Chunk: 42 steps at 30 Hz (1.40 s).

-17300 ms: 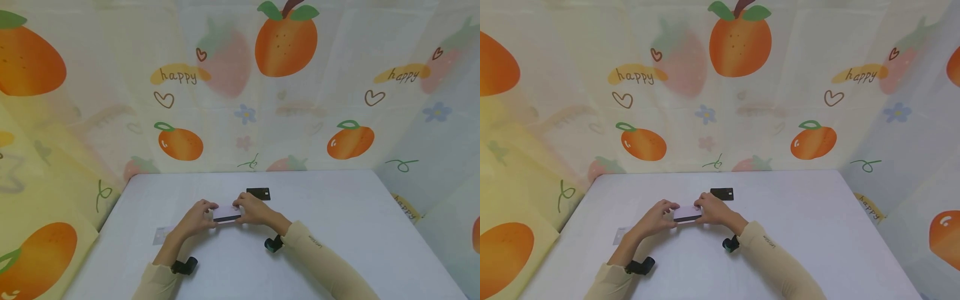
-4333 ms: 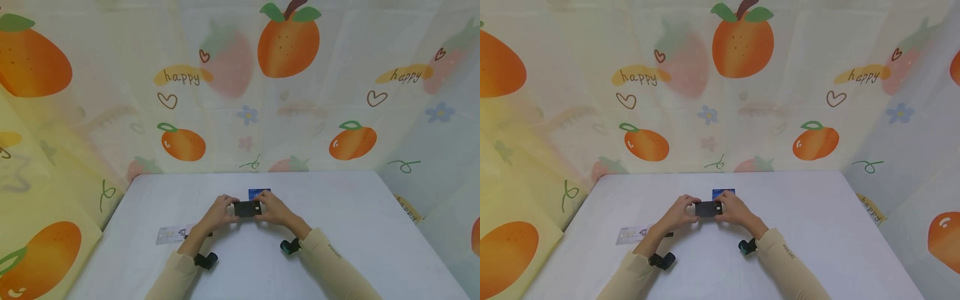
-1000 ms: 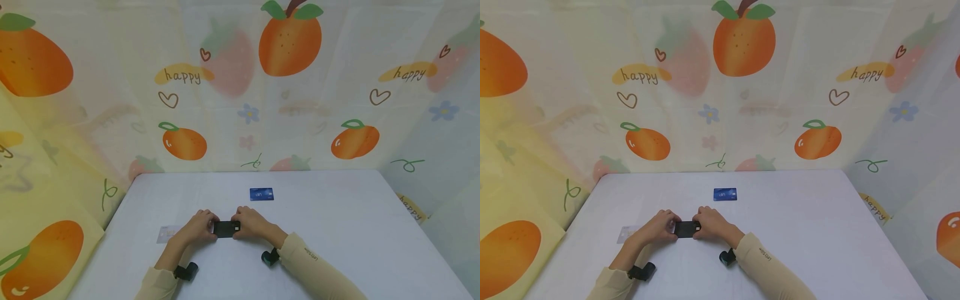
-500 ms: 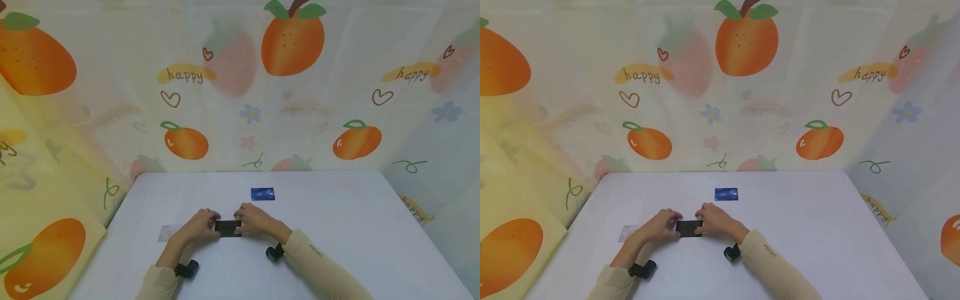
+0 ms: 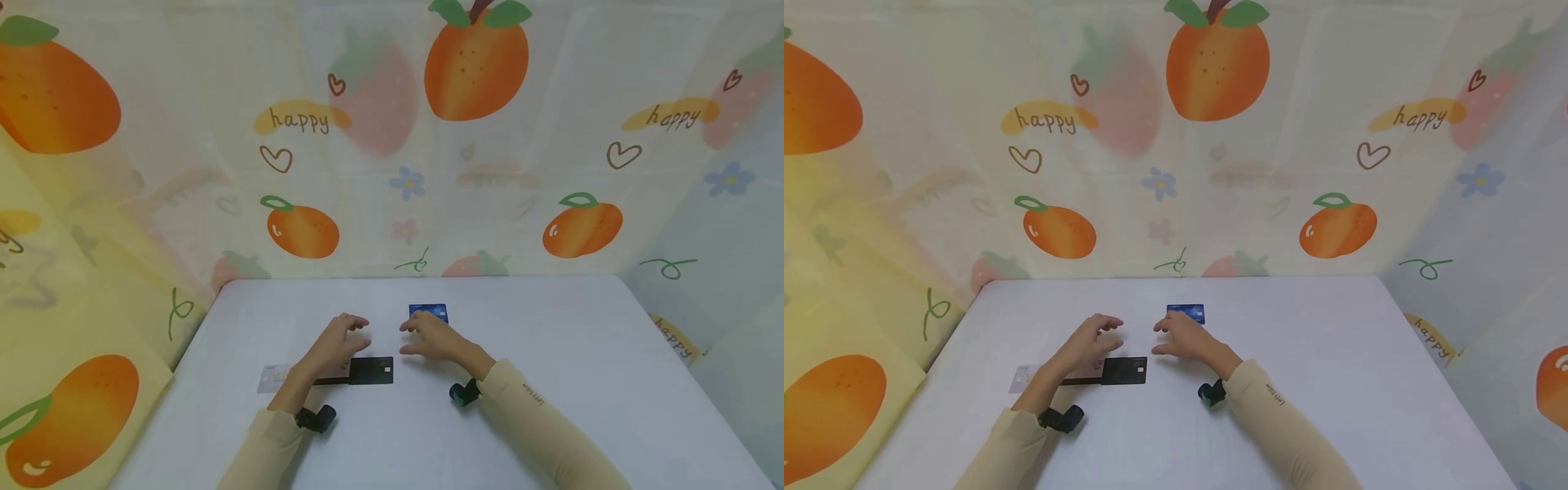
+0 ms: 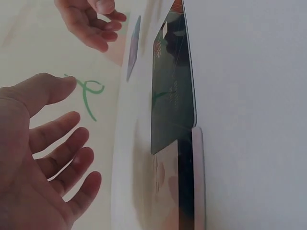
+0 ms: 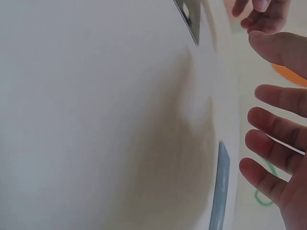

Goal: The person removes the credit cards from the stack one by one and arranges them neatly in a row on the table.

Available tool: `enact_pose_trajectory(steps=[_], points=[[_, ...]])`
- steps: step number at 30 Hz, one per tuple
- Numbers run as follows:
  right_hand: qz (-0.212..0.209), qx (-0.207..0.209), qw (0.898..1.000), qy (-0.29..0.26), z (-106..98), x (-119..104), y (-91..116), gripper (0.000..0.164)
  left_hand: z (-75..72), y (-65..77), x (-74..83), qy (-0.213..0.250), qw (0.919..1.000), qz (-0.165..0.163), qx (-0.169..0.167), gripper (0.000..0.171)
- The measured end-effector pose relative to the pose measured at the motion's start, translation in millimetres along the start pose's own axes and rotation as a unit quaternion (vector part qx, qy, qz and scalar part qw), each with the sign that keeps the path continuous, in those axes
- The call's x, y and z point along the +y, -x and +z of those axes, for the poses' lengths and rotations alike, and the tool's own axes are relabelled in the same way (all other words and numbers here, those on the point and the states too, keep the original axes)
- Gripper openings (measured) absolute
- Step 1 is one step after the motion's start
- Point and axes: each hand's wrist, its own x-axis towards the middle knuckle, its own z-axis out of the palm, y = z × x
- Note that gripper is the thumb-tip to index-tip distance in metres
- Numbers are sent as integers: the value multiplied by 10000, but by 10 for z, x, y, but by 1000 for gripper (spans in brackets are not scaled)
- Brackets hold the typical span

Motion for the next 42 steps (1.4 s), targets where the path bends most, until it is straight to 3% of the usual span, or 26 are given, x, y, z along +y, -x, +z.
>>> enact_pose_trajectory(steps=[10, 17, 22, 31, 42], points=[[78, 236, 9995, 204, -107, 178, -11, 42, 68, -208, -29, 196, 9998, -7, 62, 42], [135, 378, 9989, 260, -143, 323, -29, 41, 213, -397, -27, 423, 9990, -143, 2, 42], [351, 362, 9984, 266, -189, 396, -27, 40, 313, -502, 32, 489, 9985, -224, -130, 45], [718, 415, 9962, 275, -288, 523, -29, 43, 431, -639, 190, 434, 9987, 15, -263, 49], [865, 351, 9949, 375, -359, 637, -62, 50, 492, -802, 294, 492, 9979, -118, -395, 51]])
